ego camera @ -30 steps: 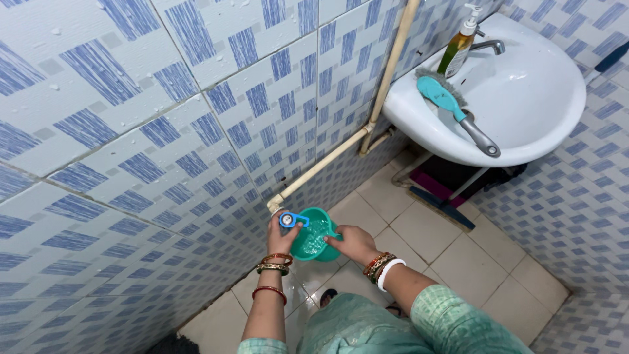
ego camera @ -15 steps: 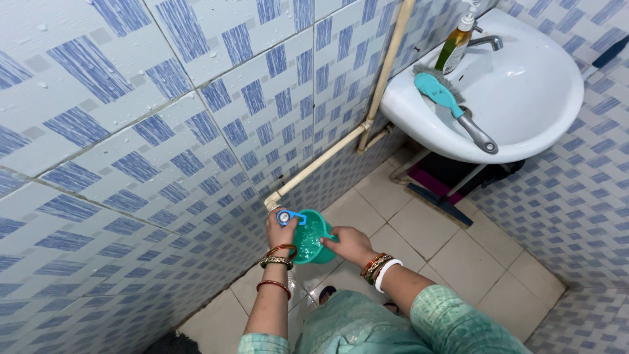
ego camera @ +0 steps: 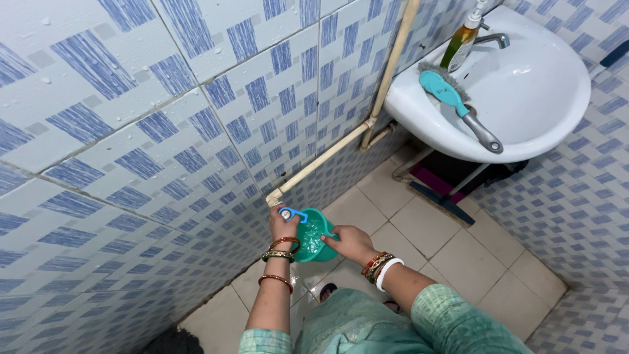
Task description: The person scrubs a tiled wall with a brush, then fills a green cup with water from a tap and pours it onto the wall to rinse the area. The person repeats the filling and pouring process several times.
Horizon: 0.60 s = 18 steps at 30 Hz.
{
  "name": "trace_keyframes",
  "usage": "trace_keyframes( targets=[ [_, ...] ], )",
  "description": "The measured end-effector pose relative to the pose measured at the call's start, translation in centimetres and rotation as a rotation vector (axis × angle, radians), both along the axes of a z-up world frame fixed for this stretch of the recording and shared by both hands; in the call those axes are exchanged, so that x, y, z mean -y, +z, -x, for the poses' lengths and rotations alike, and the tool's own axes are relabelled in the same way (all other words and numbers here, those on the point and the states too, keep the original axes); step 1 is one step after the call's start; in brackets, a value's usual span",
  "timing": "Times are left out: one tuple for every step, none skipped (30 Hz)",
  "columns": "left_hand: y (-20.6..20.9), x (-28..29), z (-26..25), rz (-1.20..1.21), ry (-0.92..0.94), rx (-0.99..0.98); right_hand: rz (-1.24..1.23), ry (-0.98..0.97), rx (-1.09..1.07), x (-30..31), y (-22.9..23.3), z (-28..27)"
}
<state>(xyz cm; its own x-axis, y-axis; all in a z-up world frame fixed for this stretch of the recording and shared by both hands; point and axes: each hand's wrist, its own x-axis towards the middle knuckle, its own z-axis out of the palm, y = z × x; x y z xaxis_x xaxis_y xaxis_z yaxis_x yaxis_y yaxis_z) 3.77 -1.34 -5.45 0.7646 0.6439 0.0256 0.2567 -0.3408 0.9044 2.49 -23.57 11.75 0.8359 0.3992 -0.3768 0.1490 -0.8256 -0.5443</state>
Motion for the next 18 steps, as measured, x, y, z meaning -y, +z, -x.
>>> trace_keyframes(
  targets=[
    [-0.4,-0.1,-0.1,-0.005,-0.006,0.013,-0.002,-0.004,0.0,0.0,-0.1,0.0],
    [-0.7,-0.2,-0.2,-0.01,-0.013,0.028,-0.005,-0.007,-0.001,0.0,-0.1,0.0],
    [-0.9,-0.4,-0.3,0.009,-0.032,0.015,-0.009,-0.011,-0.002,0.1,-0.2,0.0],
    [-1.0,-0.6,-0.4,0.027,-0.052,0.003,-0.012,-0.015,-0.003,0.1,-0.3,0.1],
    [-1.0,-0.9,-0.5,0.045,-0.071,-0.01,-0.014,-0.012,0.001,0.1,-0.3,0.0],
    [-0.9,-1.3,-0.5,0.113,-0.129,-0.032,-0.016,-0.01,0.005,0.2,-0.3,0.0],
    [-0.7,-1.7,-0.5,0.181,-0.186,-0.055,-0.018,-0.008,0.01,0.3,-0.4,0.0],
    [-0.5,-2.2,-0.5,0.249,-0.243,-0.078,-0.016,-0.011,0.007,0.3,-0.4,0.1],
    [-0.1,-2.6,-0.4,0.267,-0.303,-0.121,-0.013,-0.015,0.005,0.4,-0.4,0.1],
    [0.3,-3.1,-0.3,0.283,-0.363,-0.164,-0.013,-0.019,0.003,0.4,-0.3,0.1],
    [0.9,-3.6,-0.3,0.299,-0.424,-0.207,-0.013,-0.021,0.0,0.5,-0.3,0.1],
    [1.5,-4.0,-0.4,0.317,-0.48,-0.22,-0.014,-0.026,-0.004,0.7,-0.2,0.2],
    [2.1,-4.4,-0.4,0.336,-0.536,-0.233,-0.014,-0.03,-0.007,0.9,-0.2,0.2],
    [2.7,-4.6,-0.5,0.354,-0.595,-0.248,-0.02,-0.04,0.003,1.2,-0.2,0.2],
    [3.4,-5.0,-0.4,0.339,-0.627,-0.274,-0.025,-0.05,0.013,1.4,-0.2,0.2],
    [4.1,-5.5,-0.7,0.321,-0.661,-0.299,-0.033,-0.063,0.026,1.7,-0.2,0.1],
    [4.9,-5.8,-0.8,0.303,-0.695,-0.323,-0.039,-0.071,0.019,2.2,-0.2,0.0],
    [5.7,-6.0,-0.9,0.245,-0.707,-0.373,-0.047,-0.082,0.012,2.7,-0.1,0.0]
  ],
)
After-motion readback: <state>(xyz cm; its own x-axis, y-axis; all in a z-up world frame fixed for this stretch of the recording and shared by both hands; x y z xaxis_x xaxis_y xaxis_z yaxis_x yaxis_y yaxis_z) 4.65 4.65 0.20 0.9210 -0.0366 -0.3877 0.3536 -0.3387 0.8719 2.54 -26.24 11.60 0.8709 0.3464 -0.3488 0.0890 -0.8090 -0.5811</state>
